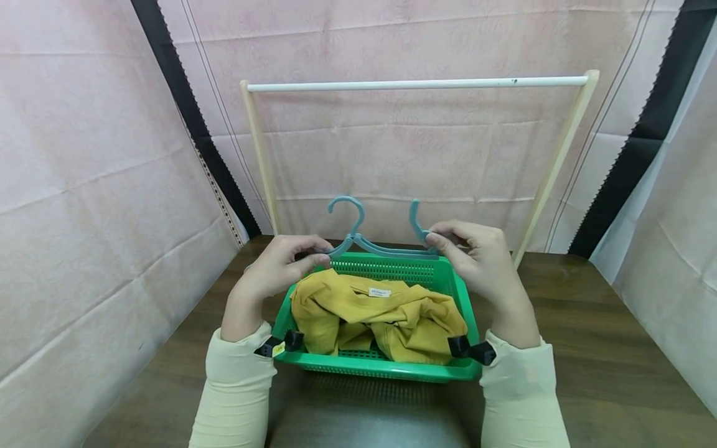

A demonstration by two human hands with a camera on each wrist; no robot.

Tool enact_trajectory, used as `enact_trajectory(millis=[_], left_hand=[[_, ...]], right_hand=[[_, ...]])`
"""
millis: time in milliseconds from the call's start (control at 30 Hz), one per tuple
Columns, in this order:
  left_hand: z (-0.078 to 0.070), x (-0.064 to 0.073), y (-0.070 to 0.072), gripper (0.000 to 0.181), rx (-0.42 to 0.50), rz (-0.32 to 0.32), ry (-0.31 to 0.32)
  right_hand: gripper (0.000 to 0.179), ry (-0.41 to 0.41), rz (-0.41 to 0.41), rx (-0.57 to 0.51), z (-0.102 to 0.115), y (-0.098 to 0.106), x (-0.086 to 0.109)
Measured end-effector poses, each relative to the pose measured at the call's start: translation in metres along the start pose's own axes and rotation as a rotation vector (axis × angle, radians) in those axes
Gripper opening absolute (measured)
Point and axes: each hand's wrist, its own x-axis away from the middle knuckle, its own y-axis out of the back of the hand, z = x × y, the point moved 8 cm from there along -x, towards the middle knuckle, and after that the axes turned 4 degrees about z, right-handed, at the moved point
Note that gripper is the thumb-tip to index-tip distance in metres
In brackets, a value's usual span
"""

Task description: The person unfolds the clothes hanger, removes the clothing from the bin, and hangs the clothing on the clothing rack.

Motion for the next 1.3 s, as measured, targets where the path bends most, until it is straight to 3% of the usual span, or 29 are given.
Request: enact_trajectory(millis=[267, 433, 600, 733, 900, 1067, 1300], left_hand=[[0.001, 0.003, 0.006, 0.011, 0.030, -0.032, -0.009], [0.004, 0.003, 0.006, 0.011, 0.020, -0.031, 0.012], [0.010, 0.003, 0.006, 0.011, -0.021, -0.037, 0.057], [0.013, 0.000, 0.003, 0.011, -0.089, -0.028, 0.097], [0.008, -0.008, -0.012, 0.015, -0.202, 0.058, 0.091], [0.004, -0.013, -0.025, 0.014, -0.165, 0.123, 0.081], [0.002, -0.012, -0.025, 0.015, -0.157, 0.115, 0.076]], right_hand=[[0.018, -0.020, 0.003, 0.015, 0.003, 0.005, 0.000], [0.019, -0.056, 0.022, 0.069, -0.012, 0.007, 0.004], [0.017, -0.050, -0.008, 0.090, -0.014, 0.012, 0.005], [0.021, -0.005, 0.010, -0.020, -0.005, 0.007, 0.004], [0.030, 0.037, 0.136, -0.183, 0.012, -0.015, -0.001], [0.029, 0.010, 0.212, -0.077, 0.016, -0.031, -0.004], [0.023, -0.021, 0.223, 0.073, 0.010, -0.033, -0.004]])
